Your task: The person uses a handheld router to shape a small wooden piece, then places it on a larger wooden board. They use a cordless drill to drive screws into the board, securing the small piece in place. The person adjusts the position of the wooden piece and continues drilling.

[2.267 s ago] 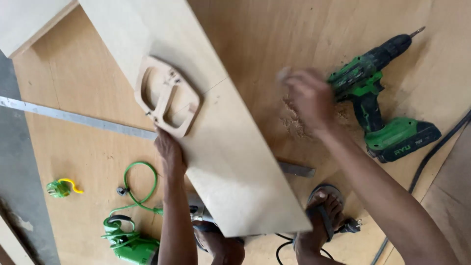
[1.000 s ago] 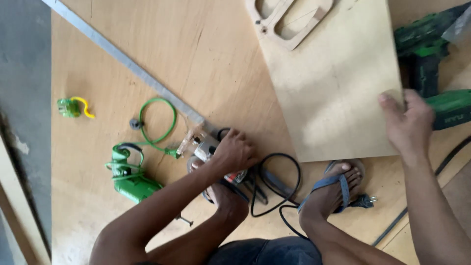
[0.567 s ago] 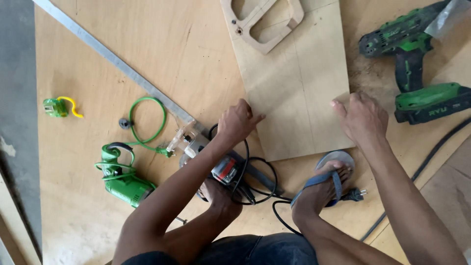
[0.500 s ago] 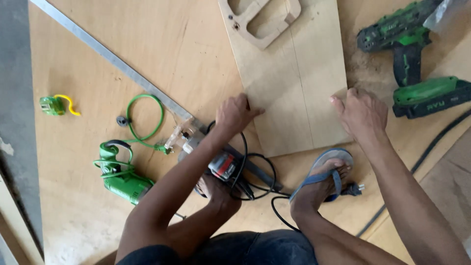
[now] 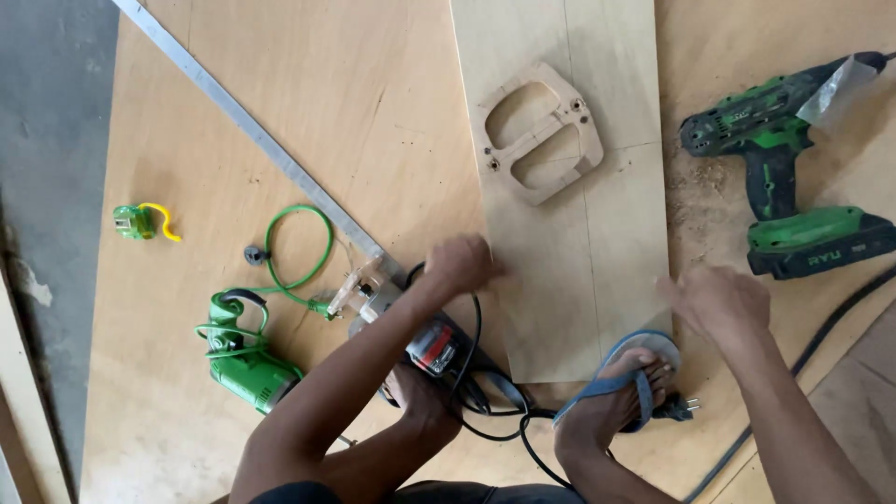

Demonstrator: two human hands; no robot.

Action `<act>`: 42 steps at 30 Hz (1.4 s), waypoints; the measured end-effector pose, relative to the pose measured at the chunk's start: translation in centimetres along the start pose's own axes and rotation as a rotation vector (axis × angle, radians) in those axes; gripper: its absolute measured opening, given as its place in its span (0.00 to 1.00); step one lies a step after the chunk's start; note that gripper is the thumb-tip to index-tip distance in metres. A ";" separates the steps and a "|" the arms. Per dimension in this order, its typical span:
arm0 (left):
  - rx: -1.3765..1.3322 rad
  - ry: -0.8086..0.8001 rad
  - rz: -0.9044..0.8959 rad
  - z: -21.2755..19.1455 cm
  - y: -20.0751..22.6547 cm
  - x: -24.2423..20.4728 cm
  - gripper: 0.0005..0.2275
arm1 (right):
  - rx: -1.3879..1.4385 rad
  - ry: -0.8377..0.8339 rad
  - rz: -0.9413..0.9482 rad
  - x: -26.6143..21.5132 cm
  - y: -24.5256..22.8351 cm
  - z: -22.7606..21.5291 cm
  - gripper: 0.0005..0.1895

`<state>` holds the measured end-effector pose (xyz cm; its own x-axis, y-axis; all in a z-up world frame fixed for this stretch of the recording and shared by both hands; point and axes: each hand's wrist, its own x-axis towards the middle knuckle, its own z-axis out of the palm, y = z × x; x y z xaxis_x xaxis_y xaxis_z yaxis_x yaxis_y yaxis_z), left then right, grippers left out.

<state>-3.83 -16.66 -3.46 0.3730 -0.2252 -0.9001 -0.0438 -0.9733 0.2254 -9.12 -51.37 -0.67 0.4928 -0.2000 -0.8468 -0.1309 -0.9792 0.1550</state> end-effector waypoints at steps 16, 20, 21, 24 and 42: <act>-0.739 0.966 0.153 -2.6 4.7 5.5 0.60 | 0.962 0.804 -0.533 6.9 -10.3 -4.1 0.23; -0.694 0.893 0.145 -3.8 5.6 5.9 0.59 | 1.020 0.964 -0.481 6.7 -9.2 -1.8 0.18; -0.703 0.870 0.137 -4.1 5.8 6.1 0.59 | 1.014 0.944 -0.466 7.3 -8.9 -1.7 0.18; -0.660 0.815 0.088 -4.5 6.4 5.9 0.56 | 0.915 1.015 -0.462 7.9 -8.2 -1.3 0.18; -0.613 1.084 -0.061 -3.0 9.3 8.9 0.33 | 0.916 0.990 -0.449 9.5 -8.2 -0.7 0.25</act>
<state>1.89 -27.56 -8.24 0.9435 0.2561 -0.2102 0.3313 -0.7339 0.5930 -2.77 -45.25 -9.65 0.9798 -0.1983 0.0244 -0.1181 -0.6731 -0.7301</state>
